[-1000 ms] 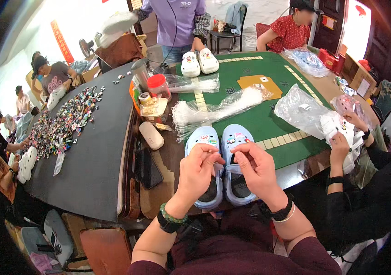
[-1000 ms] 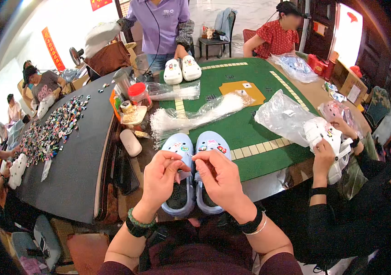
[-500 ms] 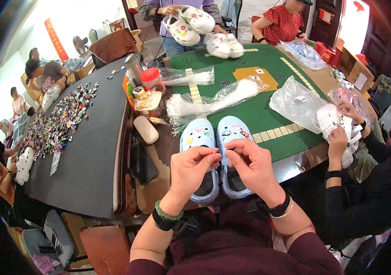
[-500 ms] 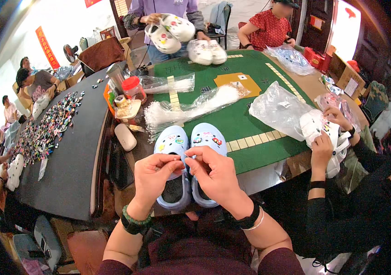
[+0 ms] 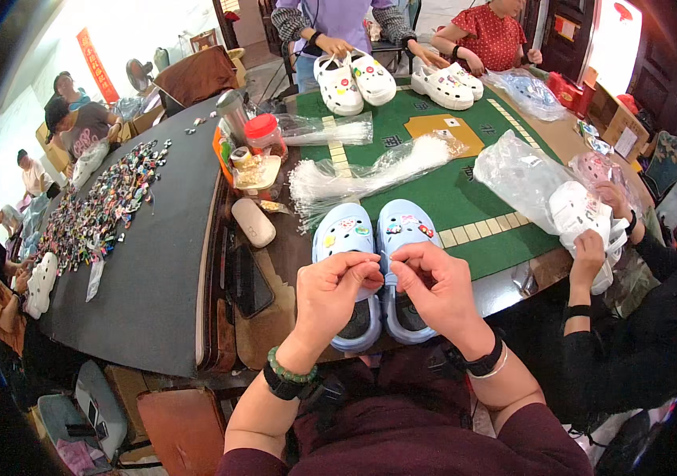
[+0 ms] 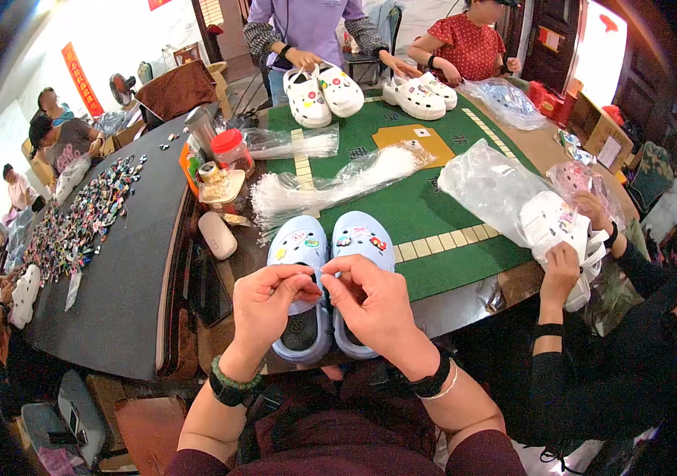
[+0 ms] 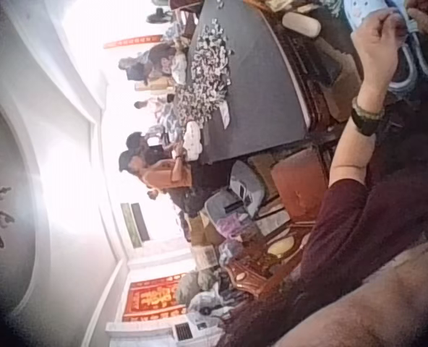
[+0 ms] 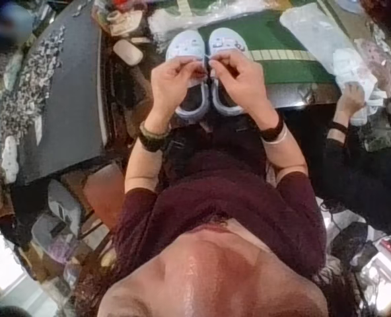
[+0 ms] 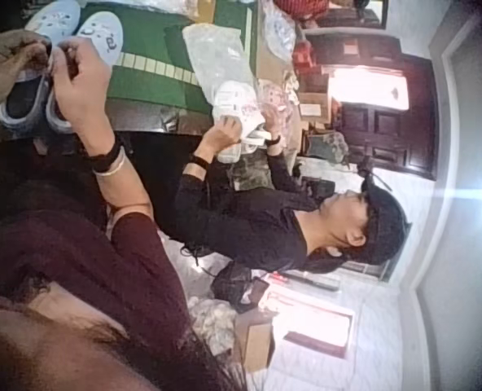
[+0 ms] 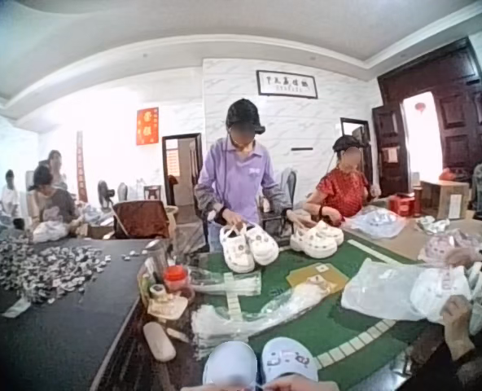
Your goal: Decorating and assembling clog-style footwear by attaching various charms and ornaments to the upper material.
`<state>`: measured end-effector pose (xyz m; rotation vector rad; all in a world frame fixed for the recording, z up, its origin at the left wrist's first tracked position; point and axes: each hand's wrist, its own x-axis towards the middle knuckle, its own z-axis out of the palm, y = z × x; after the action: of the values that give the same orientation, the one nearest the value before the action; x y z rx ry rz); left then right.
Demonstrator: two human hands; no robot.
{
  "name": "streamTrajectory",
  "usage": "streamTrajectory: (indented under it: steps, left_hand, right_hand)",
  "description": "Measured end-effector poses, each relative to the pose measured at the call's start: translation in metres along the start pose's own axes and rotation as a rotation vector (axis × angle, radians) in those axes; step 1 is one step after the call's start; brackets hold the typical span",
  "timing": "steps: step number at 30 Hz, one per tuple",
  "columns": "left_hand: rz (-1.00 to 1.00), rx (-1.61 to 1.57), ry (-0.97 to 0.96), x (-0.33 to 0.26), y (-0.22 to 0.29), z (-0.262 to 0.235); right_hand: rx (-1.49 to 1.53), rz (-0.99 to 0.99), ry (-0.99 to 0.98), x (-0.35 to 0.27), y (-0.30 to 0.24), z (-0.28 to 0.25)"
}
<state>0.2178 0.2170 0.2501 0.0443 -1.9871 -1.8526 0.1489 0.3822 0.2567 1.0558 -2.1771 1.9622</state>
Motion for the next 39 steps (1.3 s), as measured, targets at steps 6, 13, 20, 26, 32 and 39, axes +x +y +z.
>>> streamTrajectory:
  steps: [6,13,20,26,32,39]
  left_hand:
    - [0.078,0.134,0.008,-0.0019,0.0030,0.0003]
    - [0.016,-0.005,0.038,-0.0022,0.0006,0.0038]
    - [-0.019,-0.084,0.033,-0.0048,0.0003,0.0023]
    - [-0.032,-0.139,0.039,-0.0051,0.0011,0.0029]
    - [-0.024,-0.174,0.023,-0.0060,-0.0007,0.0008]
    - [0.034,-0.105,-0.012,-0.0060,-0.0025,-0.0017]
  right_hand:
    - [-0.033,0.055,-0.070,0.0016,-0.0053,-0.0041]
    - [0.003,-0.009,-0.004,0.0009,-0.0022,0.0019]
    - [-0.048,0.043,-0.063,0.0002,-0.0094,-0.0035]
    - [-0.042,0.035,-0.053,-0.0010,-0.0045,-0.0024]
    - [-0.063,0.026,-0.058,0.0000,-0.0084,-0.0022]
    - [-0.016,0.011,-0.051,0.0010,-0.0060,0.0002]
